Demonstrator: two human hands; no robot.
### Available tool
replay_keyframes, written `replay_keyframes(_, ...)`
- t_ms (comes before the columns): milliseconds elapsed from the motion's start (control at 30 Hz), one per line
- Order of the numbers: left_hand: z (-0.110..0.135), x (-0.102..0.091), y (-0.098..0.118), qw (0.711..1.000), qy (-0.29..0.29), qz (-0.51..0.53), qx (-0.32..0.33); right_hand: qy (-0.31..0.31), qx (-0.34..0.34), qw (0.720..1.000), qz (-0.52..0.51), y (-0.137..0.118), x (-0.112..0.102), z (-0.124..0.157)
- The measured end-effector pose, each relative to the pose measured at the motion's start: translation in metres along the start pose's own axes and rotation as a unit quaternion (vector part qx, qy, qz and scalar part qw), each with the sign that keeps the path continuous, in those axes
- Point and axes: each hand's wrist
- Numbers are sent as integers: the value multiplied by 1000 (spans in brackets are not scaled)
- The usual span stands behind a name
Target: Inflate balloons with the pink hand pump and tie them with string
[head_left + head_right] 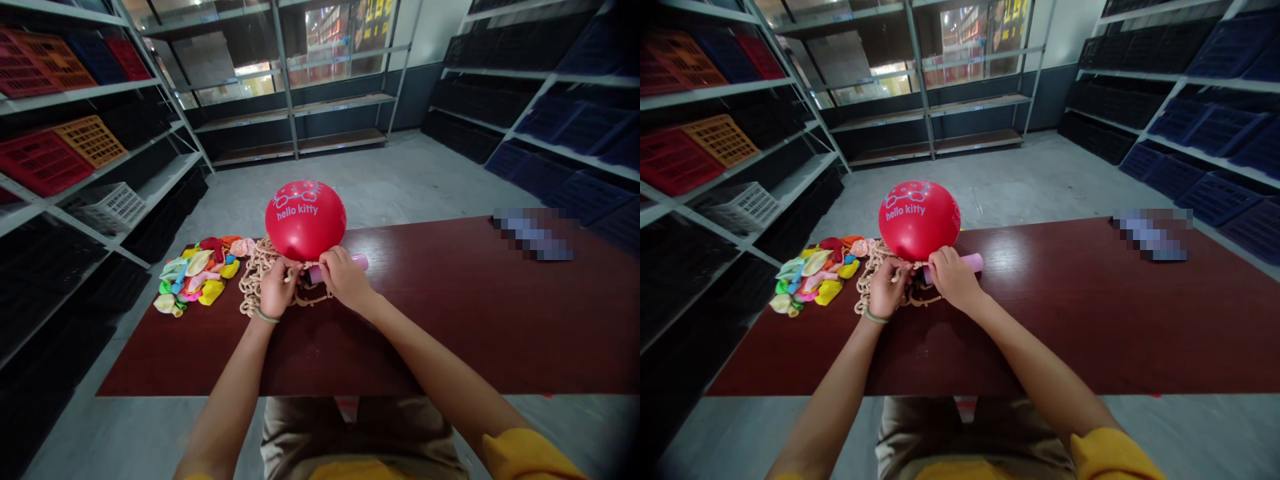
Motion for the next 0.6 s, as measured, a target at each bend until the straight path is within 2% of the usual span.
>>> replay_keyframes(133,-2,0,1,1000,4,-14,-21,-14,-5,996,86,3,1,-1)
replay_keyframes(300,-5,-2,1,999,13,-22,-41,-13,-6,992,129,6,4,-2)
replay_keyframes(467,-7,3,-2,997,-1,30,-75,-2,-6,992,128,8,11,-1)
replay_keyframes(600,-5,12,-10,989,-25,111,-99,12,-12,998,67,15,7,-3)
Point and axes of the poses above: each hand's wrist, its own z-axis away from the middle knuckle, its own x-axis out of the palm, y = z × x, and after that the axes turned 12 degrees about -x, right-handed
